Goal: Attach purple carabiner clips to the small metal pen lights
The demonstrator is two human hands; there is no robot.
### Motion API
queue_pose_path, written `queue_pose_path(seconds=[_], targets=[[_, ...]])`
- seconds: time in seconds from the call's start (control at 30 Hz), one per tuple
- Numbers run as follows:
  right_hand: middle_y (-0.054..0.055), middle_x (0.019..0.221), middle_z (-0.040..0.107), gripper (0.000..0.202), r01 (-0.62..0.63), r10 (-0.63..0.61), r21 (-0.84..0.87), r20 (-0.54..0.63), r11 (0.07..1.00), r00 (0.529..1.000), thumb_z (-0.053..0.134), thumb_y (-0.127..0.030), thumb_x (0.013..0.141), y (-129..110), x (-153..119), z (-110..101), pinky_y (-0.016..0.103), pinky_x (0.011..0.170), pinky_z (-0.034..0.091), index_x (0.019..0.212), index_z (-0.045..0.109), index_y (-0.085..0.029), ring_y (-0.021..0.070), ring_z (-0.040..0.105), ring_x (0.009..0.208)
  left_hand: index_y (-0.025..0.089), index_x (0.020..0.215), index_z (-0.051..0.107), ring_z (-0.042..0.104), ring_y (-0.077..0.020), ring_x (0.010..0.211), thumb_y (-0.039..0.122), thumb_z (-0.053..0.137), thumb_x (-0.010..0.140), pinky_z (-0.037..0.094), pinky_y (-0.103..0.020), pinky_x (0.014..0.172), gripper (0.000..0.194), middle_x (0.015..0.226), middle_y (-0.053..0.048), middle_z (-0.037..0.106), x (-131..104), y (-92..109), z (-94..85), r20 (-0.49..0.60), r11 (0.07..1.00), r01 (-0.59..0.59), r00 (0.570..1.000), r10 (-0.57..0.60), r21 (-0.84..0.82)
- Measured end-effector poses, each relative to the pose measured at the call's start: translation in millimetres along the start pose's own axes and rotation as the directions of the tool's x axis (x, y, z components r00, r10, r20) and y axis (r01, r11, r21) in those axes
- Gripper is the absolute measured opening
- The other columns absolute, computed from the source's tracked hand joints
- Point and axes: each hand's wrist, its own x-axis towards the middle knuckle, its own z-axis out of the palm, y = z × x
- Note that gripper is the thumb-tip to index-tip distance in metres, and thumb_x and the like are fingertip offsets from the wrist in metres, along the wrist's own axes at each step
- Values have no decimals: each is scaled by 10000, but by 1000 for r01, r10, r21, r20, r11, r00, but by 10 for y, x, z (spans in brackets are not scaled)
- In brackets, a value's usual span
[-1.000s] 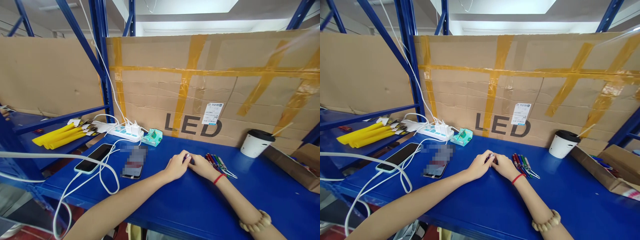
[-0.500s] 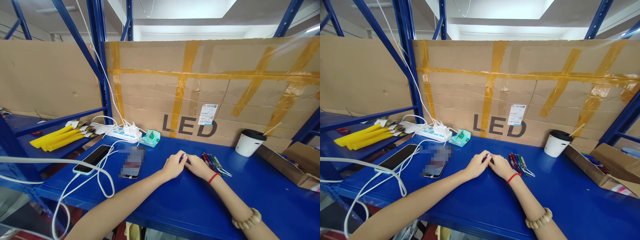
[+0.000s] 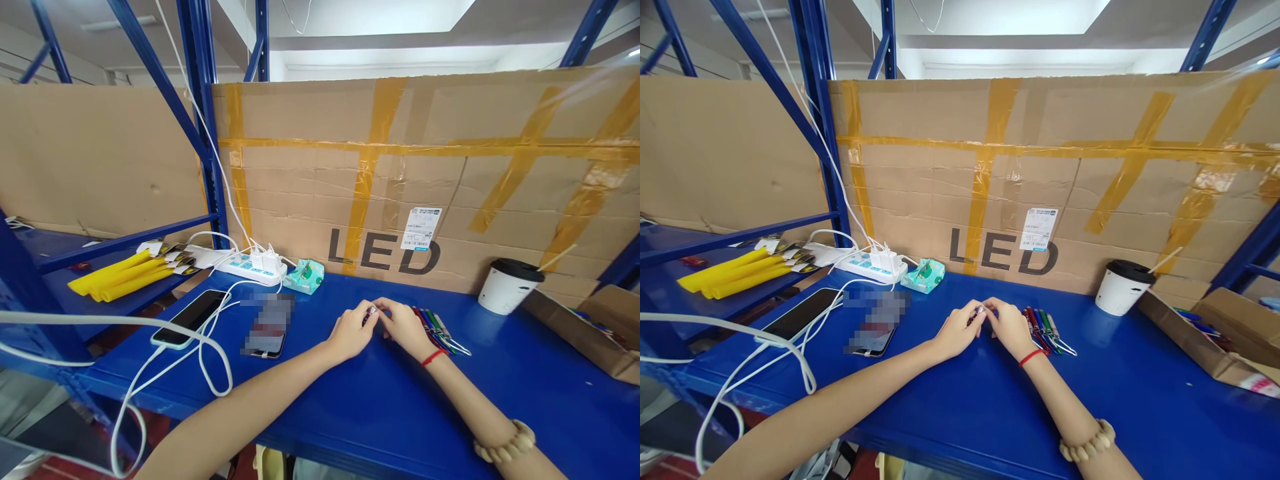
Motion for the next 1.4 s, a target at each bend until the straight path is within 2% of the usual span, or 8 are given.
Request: queue_pose_path(seconds=[0.17, 0.3, 0.53, 0.77, 0.93, 1.13, 1.3, 1.4], targets=[[18, 575, 627, 368, -33, 106, 377, -174, 926, 979, 515, -471, 785, 18, 32, -19, 229, 388, 474, 925, 650, -159, 141, 576, 434, 252, 991, 496, 570, -124, 756, 329, 318, 903, 424, -222, 690, 213, 806, 28, 604, 22, -23, -3, -80, 1000, -24, 997, 23, -10], [96, 911, 660, 463, 32, 151, 543, -291, 839, 945, 630, -565, 654, 9, 44, -36, 205, 336, 469, 835, 672, -141, 133, 595, 523, 243, 971, 498, 549, -118, 715, 314, 344, 899, 425, -227, 710, 184, 778, 27, 584, 57, -74, 30, -102, 997, -28, 995, 20, -75], [33, 601, 607, 456, -33, 198, 598, -212, 800, 957, 673, -538, 633, 50, 52, -26, 181, 339, 448, 843, 674, -133, 98, 509, 450, 214, 966, 476, 540, -141, 756, 320, 342, 902, 421, -254, 735, 183, 775, 0, 554, 78, -105, 60, -128, 990, -35, 992, 18, -133], [91, 806, 663, 490, -8, 221, 664, -237, 748, 946, 675, -564, 614, 38, 65, -59, 190, 341, 461, 839, 658, -130, 112, 559, 499, 205, 900, 462, 528, -158, 792, 319, 341, 904, 403, -271, 756, 167, 771, -5, 545, 89, -117, 65, -132, 995, -2, 991, -11, -100], [101, 813, 671, 518, -18, 222, 696, -205, 718, 953, 683, -582, 589, 28, 72, -64, 185, 346, 473, 828, 638, -124, 128, 594, 533, 210, 878, 465, 536, -139, 711, 351, 324, 905, 392, -236, 670, 201, 733, 15, 546, 88, -102, 59, -108, 990, 10, 994, -25, -140], [91, 818, 675, 503, -51, 221, 728, -139, 684, 965, 706, -562, 566, 14, 65, -64, 175, 370, 484, 822, 632, -135, 146, 622, 593, 225, 873, 520, 546, -151, 874, 368, 355, 893, 392, -242, 774, 220, 887, 0, 564, 88, -106, 57, -151, 996, -7, 988, -6, -87], [61, 771, 652, 453, -70, 235, 692, -146, 718, 961, 722, -533, 553, 25, 68, -82, 166, 358, 466, 777, 664, -143, 130, 593, 579, 199, 809, 532, 538, -145, 836, 375, 414, 861, 388, -239, 768, 218, 838, 0, 569, 114, -134, 60, -189, 977, 35, 979, -75, -209], [58, 771, 651, 447, -86, 238, 682, -132, 727, 962, 717, -531, 560, 58, 74, -92, 160, 359, 455, 778, 673, -143, 116, 576, 565, 173, 707, 514, 517, -136, 726, 430, 301, 890, 377, -239, 697, 381, 720, -5, 557, 133, -129, 61, -179, 947, 103, 970, -163, -303]])
